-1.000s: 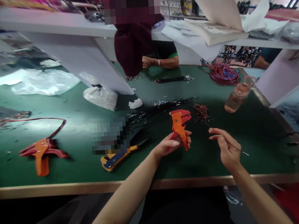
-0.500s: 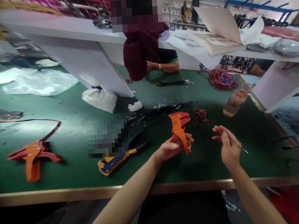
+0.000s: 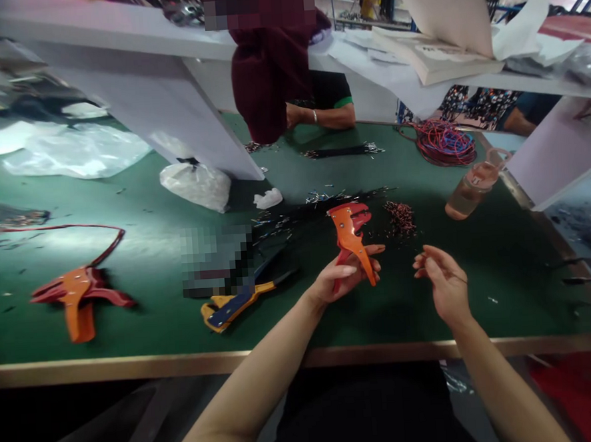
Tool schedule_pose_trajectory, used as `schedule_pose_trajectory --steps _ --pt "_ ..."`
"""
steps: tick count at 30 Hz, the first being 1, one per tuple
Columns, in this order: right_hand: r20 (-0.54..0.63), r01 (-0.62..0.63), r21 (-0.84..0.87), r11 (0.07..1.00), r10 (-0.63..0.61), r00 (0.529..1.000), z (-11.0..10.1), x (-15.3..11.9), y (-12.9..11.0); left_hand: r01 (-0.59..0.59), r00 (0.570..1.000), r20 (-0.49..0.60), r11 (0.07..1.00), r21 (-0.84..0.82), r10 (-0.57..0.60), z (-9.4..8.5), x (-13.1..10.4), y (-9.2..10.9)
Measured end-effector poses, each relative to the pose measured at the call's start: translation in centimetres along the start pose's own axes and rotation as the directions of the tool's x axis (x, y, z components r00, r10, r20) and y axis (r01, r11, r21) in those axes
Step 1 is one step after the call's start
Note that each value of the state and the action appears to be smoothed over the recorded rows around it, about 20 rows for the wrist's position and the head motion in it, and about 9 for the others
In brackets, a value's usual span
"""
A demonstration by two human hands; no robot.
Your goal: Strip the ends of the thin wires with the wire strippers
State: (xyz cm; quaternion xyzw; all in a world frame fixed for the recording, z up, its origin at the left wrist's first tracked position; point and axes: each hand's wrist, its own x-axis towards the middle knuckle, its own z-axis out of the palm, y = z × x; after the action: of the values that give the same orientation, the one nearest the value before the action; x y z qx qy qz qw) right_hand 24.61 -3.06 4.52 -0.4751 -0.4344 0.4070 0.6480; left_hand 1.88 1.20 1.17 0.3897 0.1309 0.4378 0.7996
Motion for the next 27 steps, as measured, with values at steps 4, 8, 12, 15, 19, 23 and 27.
schedule_pose_trajectory --steps 4,8,12,15,19,23,27 --pt "0.048 -0.063 -0.014 0.998 0.063 0.997 1.8 1.0 0.8 0.043 0.999 0.015 0.998 0.054 -0.044 0.0 -0.1 -0.2" --pt "0.064 0.021 -0.162 0.987 -0.011 0.998 2.1 2.2 1.5 0.053 0.998 -0.017 0.996 0.068 -0.052 -0.2 0.0 -0.2" --pt "0.082 0.126 -0.281 0.951 -0.107 0.991 1.6 3.1 2.3 0.018 0.998 -0.061 0.998 0.055 -0.015 -0.3 0.1 -0.1" --pt "0.007 0.124 -0.299 0.946 -0.128 0.992 1.4 3.3 3.0 0.022 0.996 -0.093 0.996 0.087 -0.014 -0.6 0.2 -0.1" --pt "-0.101 0.091 -0.274 0.957 -0.123 0.987 0.9 3.4 3.6 0.021 0.991 -0.136 0.996 0.089 -0.009 -1.1 0.1 -0.1" --pt "-0.120 0.085 -0.276 0.958 -0.122 0.985 0.4 3.4 3.6 0.029 0.990 -0.138 0.997 0.074 -0.018 -1.2 0.0 0.0" --pt "-0.103 0.089 -0.246 0.965 -0.117 0.988 0.4 3.1 3.4 0.073 0.993 -0.099 0.993 0.093 -0.063 -0.8 -0.1 0.1"
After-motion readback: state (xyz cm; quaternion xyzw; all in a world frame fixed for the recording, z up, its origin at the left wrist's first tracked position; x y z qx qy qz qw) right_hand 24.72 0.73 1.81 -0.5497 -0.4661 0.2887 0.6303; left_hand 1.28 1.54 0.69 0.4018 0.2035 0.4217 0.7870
